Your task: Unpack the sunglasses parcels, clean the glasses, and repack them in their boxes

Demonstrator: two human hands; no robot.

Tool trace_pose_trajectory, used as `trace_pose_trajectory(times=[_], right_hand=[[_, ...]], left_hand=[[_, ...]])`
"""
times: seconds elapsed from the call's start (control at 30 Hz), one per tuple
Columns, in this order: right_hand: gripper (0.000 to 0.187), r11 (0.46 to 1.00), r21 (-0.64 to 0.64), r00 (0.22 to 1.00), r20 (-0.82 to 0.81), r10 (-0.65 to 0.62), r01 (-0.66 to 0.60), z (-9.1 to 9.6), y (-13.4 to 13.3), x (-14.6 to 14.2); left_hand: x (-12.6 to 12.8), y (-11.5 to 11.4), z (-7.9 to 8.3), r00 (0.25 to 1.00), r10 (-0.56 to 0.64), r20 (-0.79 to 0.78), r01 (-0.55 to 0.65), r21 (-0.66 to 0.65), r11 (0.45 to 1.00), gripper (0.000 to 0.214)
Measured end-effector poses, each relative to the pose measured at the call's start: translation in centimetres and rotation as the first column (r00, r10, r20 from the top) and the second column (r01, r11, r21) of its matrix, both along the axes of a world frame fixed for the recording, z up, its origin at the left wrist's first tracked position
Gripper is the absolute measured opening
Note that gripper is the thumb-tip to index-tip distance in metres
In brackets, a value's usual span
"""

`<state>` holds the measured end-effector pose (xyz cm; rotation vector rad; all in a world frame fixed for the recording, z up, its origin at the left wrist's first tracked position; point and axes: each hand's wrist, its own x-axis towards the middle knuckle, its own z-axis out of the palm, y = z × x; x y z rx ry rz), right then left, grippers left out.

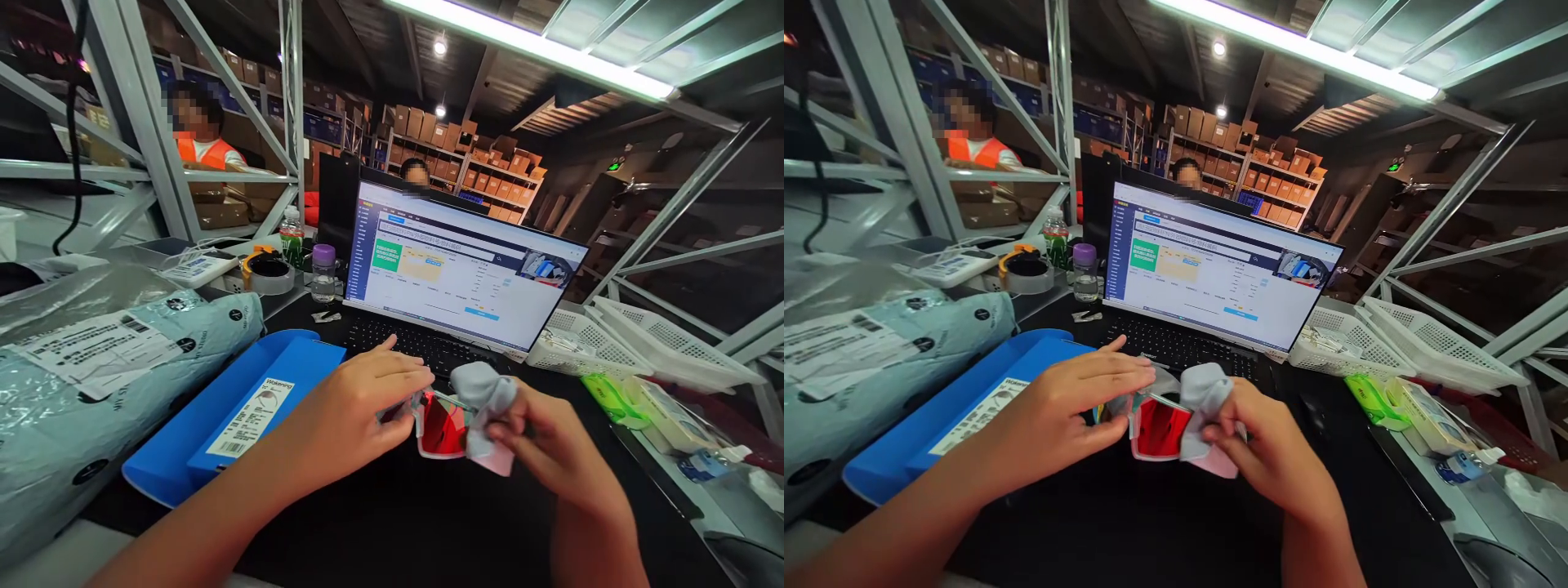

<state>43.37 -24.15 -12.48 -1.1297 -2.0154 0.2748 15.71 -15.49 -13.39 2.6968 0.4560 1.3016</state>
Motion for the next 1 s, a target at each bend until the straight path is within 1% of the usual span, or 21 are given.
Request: trace_pose_trajectory(times=[0.07,0.13,0.2,0.23,0.3,0.37,0.4,0.43,0.47,0.5,0.53,0.6,0.67,0.7,0.73,0.77,0.83,0.9,0.93,0.97,1.0], right_hand=[[0.031,0.996,-0.077,0.999,0.003,0.046,-0.045,-0.4,0.8,-1.0],[0.039,0.988,-0.136,0.996,-0.065,0.06,-0.069,-0.9,1.4,-1.8],[0.044,0.985,-0.161,0.993,-0.104,0.049,-0.066,-1.5,1.7,-2.9],[0.044,0.987,-0.156,0.995,-0.093,0.028,-0.043,-1.8,1.7,-3.6],[0.042,0.992,-0.099,0.997,-0.021,-0.074,0.072,-2.3,1.6,-5.5],[0.04,0.974,-0.013,0.973,0.047,-0.227,0.228,-2.5,1.5,-7.3],[0.039,0.96,0.011,0.958,0.065,-0.28,0.28,-2.5,1.5,-7.7],[0.039,0.954,0.001,0.951,0.076,-0.3,0.301,-2.4,1.5,-7.8],[0.04,0.956,-0.046,0.955,0.074,-0.286,0.29,-2.2,1.6,-7.5],[0.041,0.963,-0.113,0.969,0.052,-0.24,0.245,-1.9,1.7,-6.7],[0.043,0.967,-0.188,0.985,0.015,-0.171,0.17,-1.5,1.9,-5.6],[0.046,0.953,-0.302,0.997,-0.073,-0.016,-0.007,-0.9,2.4,-3.2],[0.047,0.928,-0.35,0.987,-0.135,0.085,-0.128,-0.5,2.8,-1.8],[0.047,0.922,-0.358,0.983,-0.156,0.096,-0.147,-0.6,3.0,-1.8],[0.047,0.927,-0.351,0.983,-0.168,0.076,-0.132,-0.7,3.1,-2.3],[0.047,0.943,-0.32,0.985,-0.169,0.032,-0.086,-1.0,3.2,-3.1],[0.045,0.979,-0.193,0.986,-0.135,-0.094,0.067,-1.6,3.4,-5.4],[0.042,0.979,-0.055,0.977,-0.081,-0.198,0.194,-2.0,3.5,-7.0],[0.042,0.977,-0.039,0.975,-0.063,-0.213,0.21,-2.0,3.5,-7.1],[0.042,0.979,-0.065,0.979,-0.062,-0.196,0.192,-1.9,3.6,-6.7],[0.044,0.981,-0.132,0.986,-0.076,-0.15,0.14,-1.8,3.6,-5.9]], left_hand=[[0.1,-0.1,0.0,1.0,-0.002,0.02,0.002,-0.01,1.0,0.039],[0.2,-0.3,0.0,1.0,-0.012,0.023,0.012,-0.013,1.0,0.035],[0.5,-0.4,-0.2,1.0,-0.02,0.01,0.019,0.028,0.999,0.027],[0.8,-0.4,-0.4,1.0,-0.022,-0.006,0.022,0.064,0.998,0.023],[1.3,-0.4,-1.0,0.999,-0.017,-0.046,0.024,0.145,0.989,0.018],[1.9,-0.2,-1.4,0.998,-0.011,-0.066,0.024,0.202,0.979,0.016],[2.1,0.0,-1.5,0.998,-0.01,-0.064,0.023,0.218,0.976,0.015],[2.2,0.1,-1.6,0.999,-0.009,-0.052,0.02,0.227,0.974,0.014],[2.2,0.2,-1.5,0.999,-0.007,-0.037,0.016,0.231,0.973,0.014],[2.1,0.3,-1.4,1.0,-0.008,-0.023,0.013,0.227,0.974,0.014],[2.0,0.3,-1.3,1.0,-0.005,-0.007,0.007,0.215,0.977,0.015],[1.7,0.3,-0.9,1.0,0.005,0.021,-0.008,0.164,0.986,0.017],[1.6,0.1,-0.8,0.999,0.02,0.045,-0.025,0.112,0.993,0.02],[1.7,0.1,-0.8,0.998,0.027,0.054,-0.032,0.097,0.995,0.021],[1.8,0.0,-1.0,0.998,0.033,0.056,-0.039,0.093,0.995,0.019],[2.0,0.0,-1.1,0.997,0.044,0.057,-0.049,0.1,0.994,0.016],[2.5,0.2,-1.5,0.997,0.058,0.048,-0.064,0.124,0.99,0.01],[2.7,0.3,-1.9,0.998,0.059,0.028,-0.062,0.136,0.989,0.015],[2.6,0.4,-1.9,0.998,0.054,0.021,-0.057,0.136,0.989,0.016],[2.5,0.5,-1.9,0.999,0.049,0.022,-0.051,0.134,0.99,0.014],[2.3,0.5,-1.7,0.999,0.042,0.029,-0.045,0.127,0.991,0.01]])
